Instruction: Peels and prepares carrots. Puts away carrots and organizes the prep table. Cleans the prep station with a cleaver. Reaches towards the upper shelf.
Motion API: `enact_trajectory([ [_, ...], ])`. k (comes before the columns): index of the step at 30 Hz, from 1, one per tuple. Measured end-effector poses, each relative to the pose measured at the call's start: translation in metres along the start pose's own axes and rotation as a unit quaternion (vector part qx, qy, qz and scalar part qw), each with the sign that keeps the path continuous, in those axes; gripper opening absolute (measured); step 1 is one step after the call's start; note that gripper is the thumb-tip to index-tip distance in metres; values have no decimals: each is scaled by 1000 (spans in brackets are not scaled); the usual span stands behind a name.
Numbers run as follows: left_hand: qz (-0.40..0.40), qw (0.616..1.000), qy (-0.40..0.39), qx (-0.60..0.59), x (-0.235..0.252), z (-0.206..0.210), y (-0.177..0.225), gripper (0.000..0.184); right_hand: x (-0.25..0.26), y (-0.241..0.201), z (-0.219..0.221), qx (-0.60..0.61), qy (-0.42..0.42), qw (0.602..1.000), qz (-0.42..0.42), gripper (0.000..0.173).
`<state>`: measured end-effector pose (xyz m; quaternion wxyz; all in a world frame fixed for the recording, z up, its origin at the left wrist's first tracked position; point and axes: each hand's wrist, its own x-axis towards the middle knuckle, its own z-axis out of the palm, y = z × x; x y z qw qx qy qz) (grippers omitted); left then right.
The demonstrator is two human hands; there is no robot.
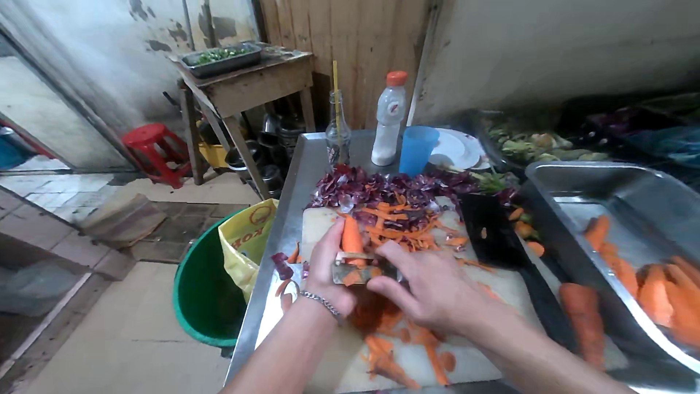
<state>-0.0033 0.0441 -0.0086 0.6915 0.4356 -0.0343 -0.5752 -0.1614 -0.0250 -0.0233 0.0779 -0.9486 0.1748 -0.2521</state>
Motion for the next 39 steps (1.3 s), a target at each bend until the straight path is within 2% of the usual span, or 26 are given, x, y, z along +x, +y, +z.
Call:
enact_trajectory([
  [4, 14, 999, -8, 51, -6, 7, -4, 39, 1, 13, -6, -8, 2, 1000, 14, 59],
  [7, 15, 996, -1, 90, -7, 7, -3, 44, 5, 17, -9, -14, -15, 999, 43, 58],
  [10, 8, 992, -38, 118, -4, 5, -6, 49, 10, 28, -10, -15, -22, 995, 99, 59],
  [14, 1, 986, -76, 147, -3, 3, -8, 50, 17, 36, -20, 20, -70, 968, 242, 55],
  [16, -1, 985, -79, 157, 0, 1, -9, 53, 16, 36, -22, 37, -72, 959, 271, 55],
  [18, 3, 985, -48, 164, 3, 1, -9, 50, 13, 31, -21, 61, -61, 964, 253, 53],
  [21, 29, 987, 26, 156, 2, 3, -9, 40, 8, 12, -16, 43, -42, 984, 167, 57],
  [24, 46, 986, 21, 159, -1, 3, -7, 33, 9, 4, -13, 1, -65, 990, 125, 59],
  [26, 41, 980, 13, 194, 0, 3, -8, 35, 12, 12, -17, -15, -75, 985, 154, 57],
  [29, 27, 973, -40, 226, 2, 0, -8, 44, 15, 30, -28, -8, -78, 966, 247, 55],
  [33, -30, 983, -32, 180, 4, 2, -4, 56, 11, 48, -33, 160, -52, 936, 308, 51],
  [35, -27, 988, -32, 149, 4, 1, -1, 48, 11, 44, -33, 182, -49, 930, 315, 50],
  [37, -6, 994, -23, 107, 2, 5, -1, 45, 11, 30, -31, 145, -46, 941, 301, 48],
  [39, 7, 997, -8, 81, 0, 7, -1, 47, 6, 12, -20, 107, -26, 966, 233, 51],
])
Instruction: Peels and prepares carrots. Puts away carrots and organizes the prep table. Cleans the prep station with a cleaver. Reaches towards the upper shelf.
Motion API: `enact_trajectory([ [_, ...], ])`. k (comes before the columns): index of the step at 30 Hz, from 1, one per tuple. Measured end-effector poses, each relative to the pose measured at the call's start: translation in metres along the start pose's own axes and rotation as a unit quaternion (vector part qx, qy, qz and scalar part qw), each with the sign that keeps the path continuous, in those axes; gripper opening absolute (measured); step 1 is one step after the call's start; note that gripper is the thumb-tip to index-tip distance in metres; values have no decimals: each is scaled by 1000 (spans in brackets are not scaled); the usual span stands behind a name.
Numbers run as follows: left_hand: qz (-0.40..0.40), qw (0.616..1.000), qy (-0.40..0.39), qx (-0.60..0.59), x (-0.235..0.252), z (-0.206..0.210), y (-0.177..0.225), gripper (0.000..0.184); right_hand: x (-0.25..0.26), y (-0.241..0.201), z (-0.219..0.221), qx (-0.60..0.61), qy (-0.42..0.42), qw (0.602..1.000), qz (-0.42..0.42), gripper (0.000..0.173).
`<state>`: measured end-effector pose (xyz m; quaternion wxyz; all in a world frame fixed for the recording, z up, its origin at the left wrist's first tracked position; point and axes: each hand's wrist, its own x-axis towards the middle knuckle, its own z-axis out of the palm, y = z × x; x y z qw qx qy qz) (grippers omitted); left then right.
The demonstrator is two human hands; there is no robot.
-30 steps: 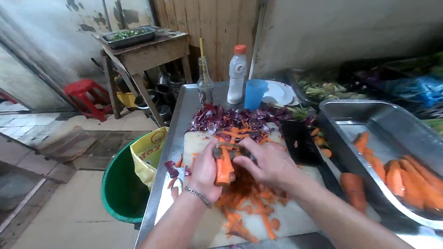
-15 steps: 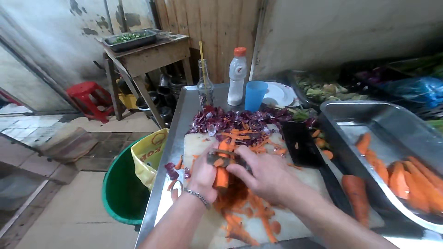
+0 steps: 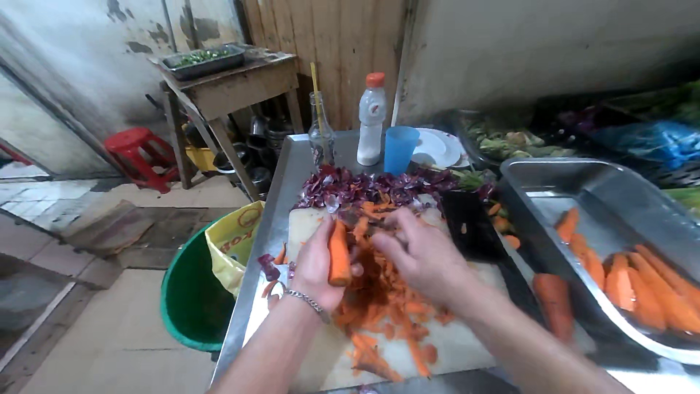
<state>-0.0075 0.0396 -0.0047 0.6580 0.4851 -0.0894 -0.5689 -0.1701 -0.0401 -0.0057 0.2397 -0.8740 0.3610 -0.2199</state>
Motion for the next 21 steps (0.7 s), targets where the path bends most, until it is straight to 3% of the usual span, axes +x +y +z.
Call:
enact_trajectory([
  [4, 51, 997, -52, -7, 10, -15, 0, 57, -20, -23, 28, -37, 27, 985, -168, 58],
  [6, 62, 998, -1, 5, 10, -9, 8, 59, -23, -27, 35, -62, 48, 974, -212, 59],
  [15, 45, 998, -25, -23, 6, -5, 7, 52, -19, -22, 35, -107, 92, 950, -277, 52],
  [19, 26, 994, -107, -13, 4, -16, -1, 55, -13, -14, 31, -98, 93, 947, -293, 53],
  [21, 19, 994, -103, -7, 0, -13, 0, 54, -11, -11, 30, -98, 95, 945, -298, 54],
])
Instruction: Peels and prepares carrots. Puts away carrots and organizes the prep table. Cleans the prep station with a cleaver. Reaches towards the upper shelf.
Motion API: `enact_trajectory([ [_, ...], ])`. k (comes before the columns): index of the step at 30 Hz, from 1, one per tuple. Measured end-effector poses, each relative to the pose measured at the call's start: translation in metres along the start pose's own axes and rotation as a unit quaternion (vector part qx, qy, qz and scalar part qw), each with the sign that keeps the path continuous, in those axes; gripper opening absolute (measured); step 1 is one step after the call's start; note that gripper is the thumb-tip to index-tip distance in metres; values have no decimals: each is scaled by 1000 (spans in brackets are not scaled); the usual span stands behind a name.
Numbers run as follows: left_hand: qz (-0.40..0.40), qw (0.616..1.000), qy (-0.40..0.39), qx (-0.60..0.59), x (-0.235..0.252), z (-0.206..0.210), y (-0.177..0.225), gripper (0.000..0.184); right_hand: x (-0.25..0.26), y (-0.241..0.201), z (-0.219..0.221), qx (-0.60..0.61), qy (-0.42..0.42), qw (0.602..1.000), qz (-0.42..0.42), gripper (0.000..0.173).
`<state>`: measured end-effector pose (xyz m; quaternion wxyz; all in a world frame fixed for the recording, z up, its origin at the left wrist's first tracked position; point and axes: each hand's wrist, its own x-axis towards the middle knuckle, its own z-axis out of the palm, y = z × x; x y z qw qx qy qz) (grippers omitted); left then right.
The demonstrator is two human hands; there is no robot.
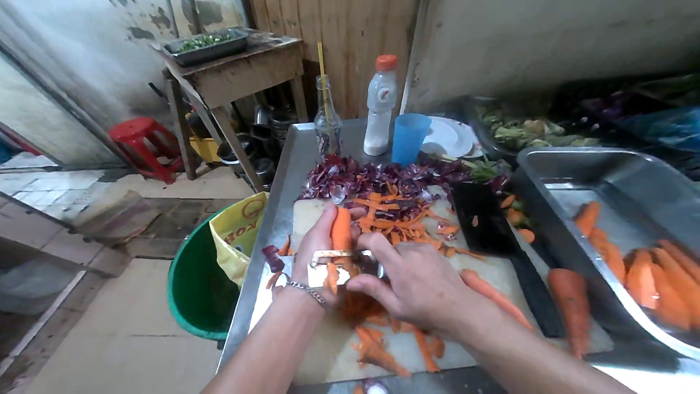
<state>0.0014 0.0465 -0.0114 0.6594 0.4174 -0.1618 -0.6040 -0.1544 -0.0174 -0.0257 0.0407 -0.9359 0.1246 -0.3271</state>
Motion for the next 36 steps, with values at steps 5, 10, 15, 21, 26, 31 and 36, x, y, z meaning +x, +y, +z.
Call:
enact_trajectory([
  [5, -58, 997, 46, 9, -6, 8, 2, 51, 3, 18, -6, 11, -21, 997, 79, 54],
  [10, -72, 995, 63, 32, 0, 13, 0, 58, 2, 36, -16, 34, -59, 975, 213, 53],
  [15, -28, 999, -22, 2, 3, -9, 0, 57, -2, -1, -4, 60, -51, 994, 81, 54],
  [21, -68, 998, -18, -5, 0, 0, 3, 52, -1, 14, -6, 0, -14, 1000, 19, 55],
  [26, -109, 993, -7, 36, -1, 2, 4, 56, 4, 37, -17, -18, -59, 980, 190, 52],
  [31, -76, 995, -10, 67, 1, 4, 7, 58, 4, 46, -22, 65, -67, 951, 296, 48],
  [36, -16, 998, 30, 58, 7, -11, 5, 57, -2, 3, -10, 93, -56, 986, 128, 54],
])
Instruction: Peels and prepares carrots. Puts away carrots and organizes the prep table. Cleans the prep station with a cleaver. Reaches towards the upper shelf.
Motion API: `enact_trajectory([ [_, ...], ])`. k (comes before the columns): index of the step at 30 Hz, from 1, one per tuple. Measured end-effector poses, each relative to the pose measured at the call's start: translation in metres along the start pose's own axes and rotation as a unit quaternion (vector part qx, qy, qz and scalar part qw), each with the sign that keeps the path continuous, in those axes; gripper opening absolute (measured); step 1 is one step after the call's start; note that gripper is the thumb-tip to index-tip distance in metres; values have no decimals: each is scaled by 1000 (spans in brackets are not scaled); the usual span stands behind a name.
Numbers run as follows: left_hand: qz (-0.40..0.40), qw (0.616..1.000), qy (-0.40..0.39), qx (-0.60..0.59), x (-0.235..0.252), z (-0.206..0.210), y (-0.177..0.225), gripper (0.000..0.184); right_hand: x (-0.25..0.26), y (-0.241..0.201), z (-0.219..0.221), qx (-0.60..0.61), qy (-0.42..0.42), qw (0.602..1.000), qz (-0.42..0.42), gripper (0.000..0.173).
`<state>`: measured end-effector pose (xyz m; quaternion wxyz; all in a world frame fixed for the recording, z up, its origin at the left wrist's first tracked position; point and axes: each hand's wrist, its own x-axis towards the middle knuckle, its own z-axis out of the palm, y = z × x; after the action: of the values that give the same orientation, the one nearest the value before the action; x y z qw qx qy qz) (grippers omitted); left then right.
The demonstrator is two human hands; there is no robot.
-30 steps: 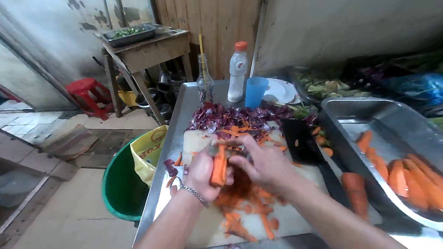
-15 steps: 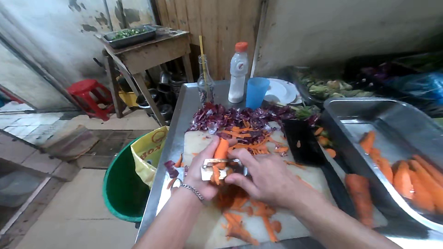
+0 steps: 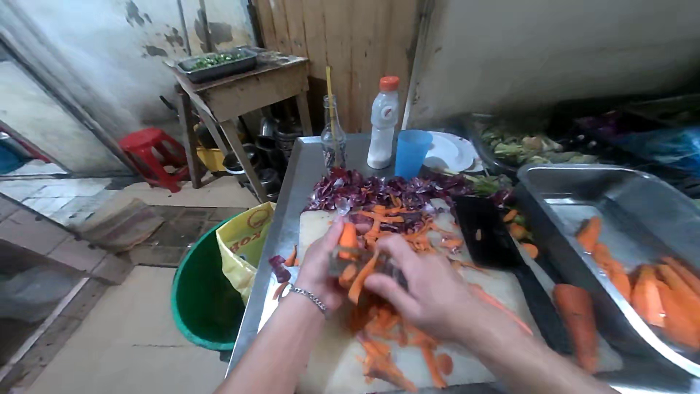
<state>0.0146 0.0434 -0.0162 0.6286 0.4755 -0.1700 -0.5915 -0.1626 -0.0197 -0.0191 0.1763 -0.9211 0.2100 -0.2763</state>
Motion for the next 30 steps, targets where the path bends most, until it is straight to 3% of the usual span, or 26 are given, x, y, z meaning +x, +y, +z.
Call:
enact_trajectory([
  [2, 13, 999, -23, 31, 4, -8, -1, 64, -2, -5, 6, -24, 6, 998, -51, 56],
  [5, 1, 1000, -20, -10, -2, 2, -2, 58, 1, 2, 5, -45, 11, 998, -49, 53],
  [9, -50, 998, 45, 20, -10, 22, 1, 55, 6, 23, -10, -61, 0, 996, 64, 53],
  [14, -54, 998, 17, 10, -6, 17, 1, 56, 12, 25, -11, -84, -17, 988, 132, 56],
  [16, -47, 998, -35, 26, -6, 14, 0, 55, 19, 28, -15, -76, -38, 978, 192, 54],
  [19, -29, 994, -90, 52, -5, 14, -3, 61, 21, 43, -26, -23, -22, 965, 259, 51],
  [23, -35, 998, -37, 47, 0, 9, -2, 49, 19, 44, -51, 109, -16, 954, 280, 46],
  [25, -13, 996, -39, 80, 3, 6, -4, 32, 18, 46, -64, 190, -51, 933, 301, 42],
  [27, 39, 990, -28, 133, 2, 6, -6, 31, 16, 46, -74, 255, -114, 906, 318, 40],
  [30, 155, 963, 32, 218, 0, 10, -12, 22, 8, 46, -64, 195, -137, 922, 306, 40],
])
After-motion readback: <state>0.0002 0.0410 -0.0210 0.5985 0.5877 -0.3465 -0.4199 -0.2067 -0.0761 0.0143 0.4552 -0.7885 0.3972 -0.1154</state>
